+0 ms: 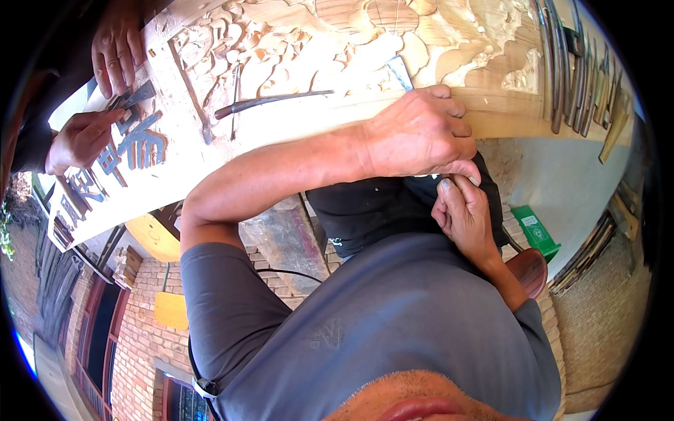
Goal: The person carves decorative patterns into a long wooden board using a chisel while another person uses a mallet and chisel on the same board.
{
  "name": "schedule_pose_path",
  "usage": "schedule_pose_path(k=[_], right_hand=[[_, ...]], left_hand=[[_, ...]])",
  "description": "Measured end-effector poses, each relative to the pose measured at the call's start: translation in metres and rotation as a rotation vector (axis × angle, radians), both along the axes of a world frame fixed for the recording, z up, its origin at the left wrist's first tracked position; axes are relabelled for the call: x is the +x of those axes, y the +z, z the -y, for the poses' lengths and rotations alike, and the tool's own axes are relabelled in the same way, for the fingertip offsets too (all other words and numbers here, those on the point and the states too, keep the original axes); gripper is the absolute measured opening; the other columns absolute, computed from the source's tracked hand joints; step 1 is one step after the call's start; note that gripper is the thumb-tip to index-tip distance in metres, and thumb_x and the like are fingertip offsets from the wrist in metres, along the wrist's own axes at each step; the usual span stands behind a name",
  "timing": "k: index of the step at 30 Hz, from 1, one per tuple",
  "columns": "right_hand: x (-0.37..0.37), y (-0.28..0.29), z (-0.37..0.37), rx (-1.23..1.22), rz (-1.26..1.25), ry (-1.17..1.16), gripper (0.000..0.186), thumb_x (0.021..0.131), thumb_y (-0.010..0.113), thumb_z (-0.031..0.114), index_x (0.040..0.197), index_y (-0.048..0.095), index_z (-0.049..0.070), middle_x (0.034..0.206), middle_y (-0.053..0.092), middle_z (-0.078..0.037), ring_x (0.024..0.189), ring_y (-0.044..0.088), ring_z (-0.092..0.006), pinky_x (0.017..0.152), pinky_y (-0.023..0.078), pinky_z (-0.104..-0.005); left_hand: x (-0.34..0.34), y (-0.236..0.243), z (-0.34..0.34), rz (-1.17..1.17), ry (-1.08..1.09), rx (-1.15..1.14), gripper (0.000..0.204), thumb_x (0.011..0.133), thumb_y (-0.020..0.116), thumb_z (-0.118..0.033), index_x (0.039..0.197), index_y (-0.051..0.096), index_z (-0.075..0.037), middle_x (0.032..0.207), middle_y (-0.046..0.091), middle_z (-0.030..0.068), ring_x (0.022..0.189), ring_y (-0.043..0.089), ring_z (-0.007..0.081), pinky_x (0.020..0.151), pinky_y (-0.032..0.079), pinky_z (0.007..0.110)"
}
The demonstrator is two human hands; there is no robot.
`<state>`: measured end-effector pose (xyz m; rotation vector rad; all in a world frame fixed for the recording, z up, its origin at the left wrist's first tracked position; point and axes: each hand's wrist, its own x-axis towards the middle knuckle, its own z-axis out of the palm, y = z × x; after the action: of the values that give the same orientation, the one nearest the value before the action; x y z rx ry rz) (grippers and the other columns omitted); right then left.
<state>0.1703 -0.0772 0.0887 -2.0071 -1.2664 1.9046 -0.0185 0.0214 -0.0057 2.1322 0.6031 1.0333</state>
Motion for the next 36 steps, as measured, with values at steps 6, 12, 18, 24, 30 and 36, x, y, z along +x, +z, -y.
schedule_pose_path(k=[6,12,18,24,30,36], right_hand=[[-0.006,-0.002,-0.005,-0.035,-0.019,-0.01,0.038,0.118,0.052,0.025,0.092,0.061,-0.001,0.061,0.059,-0.006,0.051,0.055,-0.0141,0.055,0.044,-0.0335],[-0.008,0.013,-0.015,-0.217,-0.05,-0.104,0.035,0.119,0.048,0.028,0.096,0.06,0.005,0.063,0.055,-0.001,0.047,0.043,-0.0068,0.046,0.032,-0.0262],[-0.011,0.015,-0.025,-0.183,-0.077,-0.11,0.037,0.12,0.048,0.031,0.094,0.058,0.007,0.064,0.057,-0.001,0.045,0.041,-0.0048,0.042,0.031,-0.0238],[-0.01,0.005,-0.028,-0.187,-0.096,-0.111,0.038,0.121,0.049,0.032,0.093,0.057,0.008,0.064,0.056,-0.001,0.045,0.041,-0.0047,0.042,0.031,-0.0236],[0.0,-0.017,-0.02,-0.156,-0.224,-0.201,0.026,0.119,0.054,0.022,0.117,0.07,0.002,0.069,0.058,0.001,0.052,0.047,-0.0059,0.049,0.036,-0.024],[0.011,-0.009,0.012,-0.041,-0.193,-0.078,0.029,0.119,0.055,0.024,0.107,0.068,0.001,0.064,0.059,-0.001,0.053,0.051,-0.0081,0.05,0.039,-0.0272]], left_hand=[[-0.001,0.0,-0.003,-0.012,0.005,-0.031,0.045,0.092,0.081,-0.054,0.076,0.067,-0.014,0.073,0.061,-0.0007,0.079,0.064,0.0224,0.076,0.051,0.037],[-0.002,0.001,-0.006,0.037,0.028,-0.037,0.045,0.09,0.082,-0.053,0.075,0.067,-0.014,0.073,0.062,-0.0007,0.078,0.063,0.0227,0.075,0.05,0.037],[-0.003,0.001,-0.01,0.027,0.045,-0.03,0.043,0.089,0.083,-0.051,0.075,0.066,-0.014,0.074,0.061,-0.0006,0.079,0.062,0.0229,0.075,0.049,0.037],[-0.004,0.0,-0.013,0.007,0.08,-0.036,0.044,0.089,0.083,-0.053,0.075,0.066,-0.014,0.074,0.061,-0.0003,0.078,0.062,0.0232,0.075,0.05,0.037],[-0.003,0.002,-0.008,-0.091,0.075,-0.007,0.049,0.091,0.077,-0.06,0.076,0.064,-0.015,0.074,0.06,-0.0003,0.077,0.063,0.0227,0.073,0.05,0.036],[-0.001,0.002,0.005,-0.052,-0.068,0.128,0.045,0.091,0.075,-0.053,0.077,0.058,-0.013,0.078,0.056,0.0014,0.077,0.065,0.0222,0.069,0.054,0.037]])
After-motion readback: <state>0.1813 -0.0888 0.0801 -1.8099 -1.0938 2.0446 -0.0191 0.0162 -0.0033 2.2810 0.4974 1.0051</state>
